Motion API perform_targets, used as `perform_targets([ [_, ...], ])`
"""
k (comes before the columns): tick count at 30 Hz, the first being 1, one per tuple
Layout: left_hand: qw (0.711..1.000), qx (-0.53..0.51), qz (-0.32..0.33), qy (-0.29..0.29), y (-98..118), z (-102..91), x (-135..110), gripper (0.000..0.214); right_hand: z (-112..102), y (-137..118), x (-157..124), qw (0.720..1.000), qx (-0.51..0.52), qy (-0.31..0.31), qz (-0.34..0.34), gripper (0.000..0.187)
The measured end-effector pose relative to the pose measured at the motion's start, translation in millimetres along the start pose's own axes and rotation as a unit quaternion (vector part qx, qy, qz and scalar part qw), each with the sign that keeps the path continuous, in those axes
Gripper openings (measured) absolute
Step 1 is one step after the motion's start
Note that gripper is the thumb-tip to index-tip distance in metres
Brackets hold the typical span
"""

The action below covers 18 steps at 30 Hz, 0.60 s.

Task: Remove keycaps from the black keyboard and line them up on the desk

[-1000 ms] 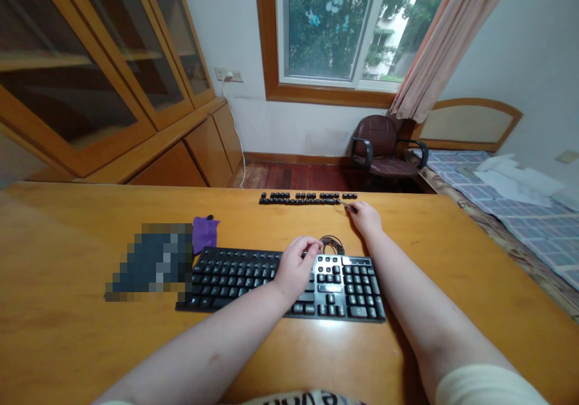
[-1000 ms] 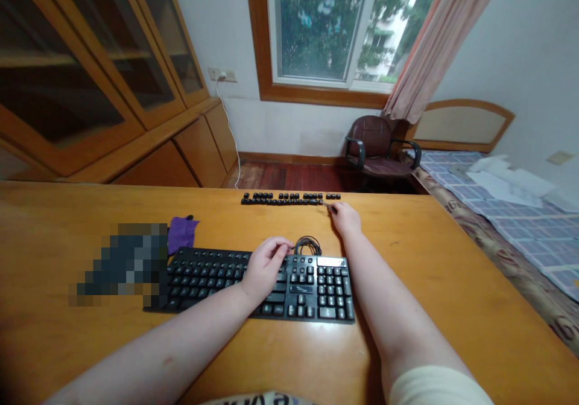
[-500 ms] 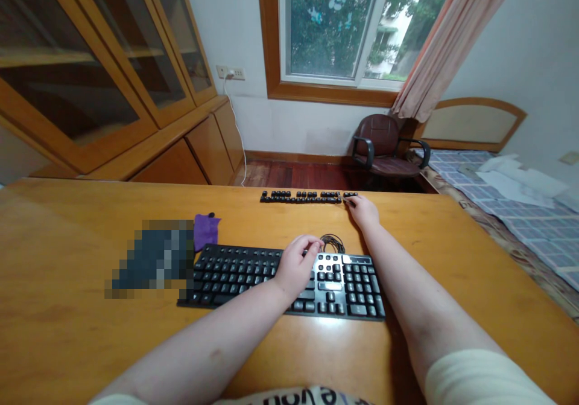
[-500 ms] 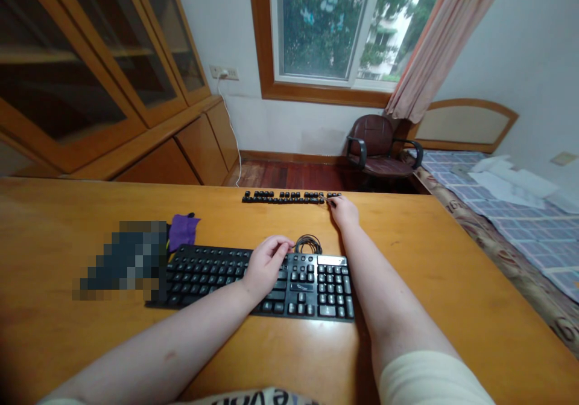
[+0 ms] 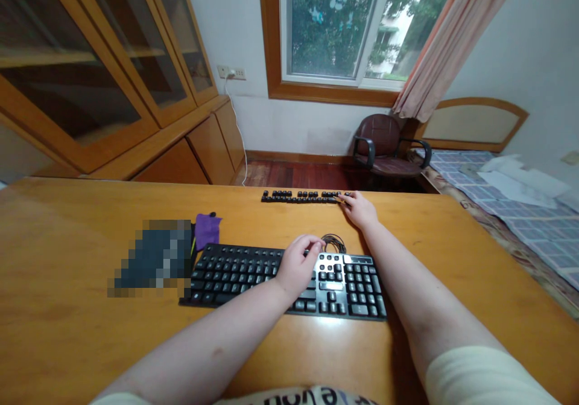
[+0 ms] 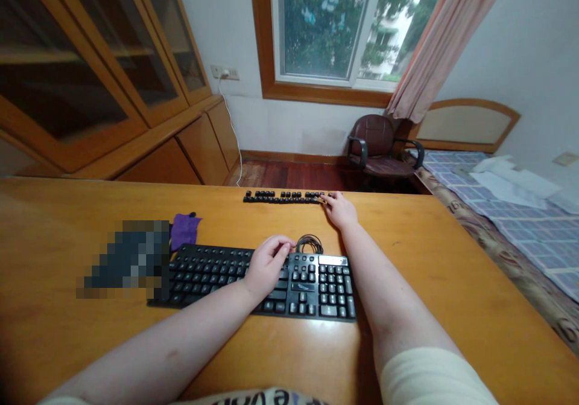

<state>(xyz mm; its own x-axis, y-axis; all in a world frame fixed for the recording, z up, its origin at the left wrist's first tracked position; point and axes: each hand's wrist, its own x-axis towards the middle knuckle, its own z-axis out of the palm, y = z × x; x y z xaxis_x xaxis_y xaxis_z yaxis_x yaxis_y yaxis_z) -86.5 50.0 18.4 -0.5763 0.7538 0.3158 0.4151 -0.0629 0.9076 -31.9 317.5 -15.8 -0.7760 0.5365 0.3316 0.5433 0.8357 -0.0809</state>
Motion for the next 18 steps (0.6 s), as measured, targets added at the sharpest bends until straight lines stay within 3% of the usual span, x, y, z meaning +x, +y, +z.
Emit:
perform_targets([
  [7, 1.0, -0.001, 0.0, 0.004, 3.1, -1.5, 0.4, 0.018, 5.0, 1.9, 4.7, 0.999, 0.005, 0.039, 0.03, 0.038],
  [18, 1.0, -0.004, -0.005, 0.004, 3.5, -1.7, 0.2, 0.019, 6.5, 4.2, 8.8, 0.999, 0.02, -0.018, 0.018, 0.032],
])
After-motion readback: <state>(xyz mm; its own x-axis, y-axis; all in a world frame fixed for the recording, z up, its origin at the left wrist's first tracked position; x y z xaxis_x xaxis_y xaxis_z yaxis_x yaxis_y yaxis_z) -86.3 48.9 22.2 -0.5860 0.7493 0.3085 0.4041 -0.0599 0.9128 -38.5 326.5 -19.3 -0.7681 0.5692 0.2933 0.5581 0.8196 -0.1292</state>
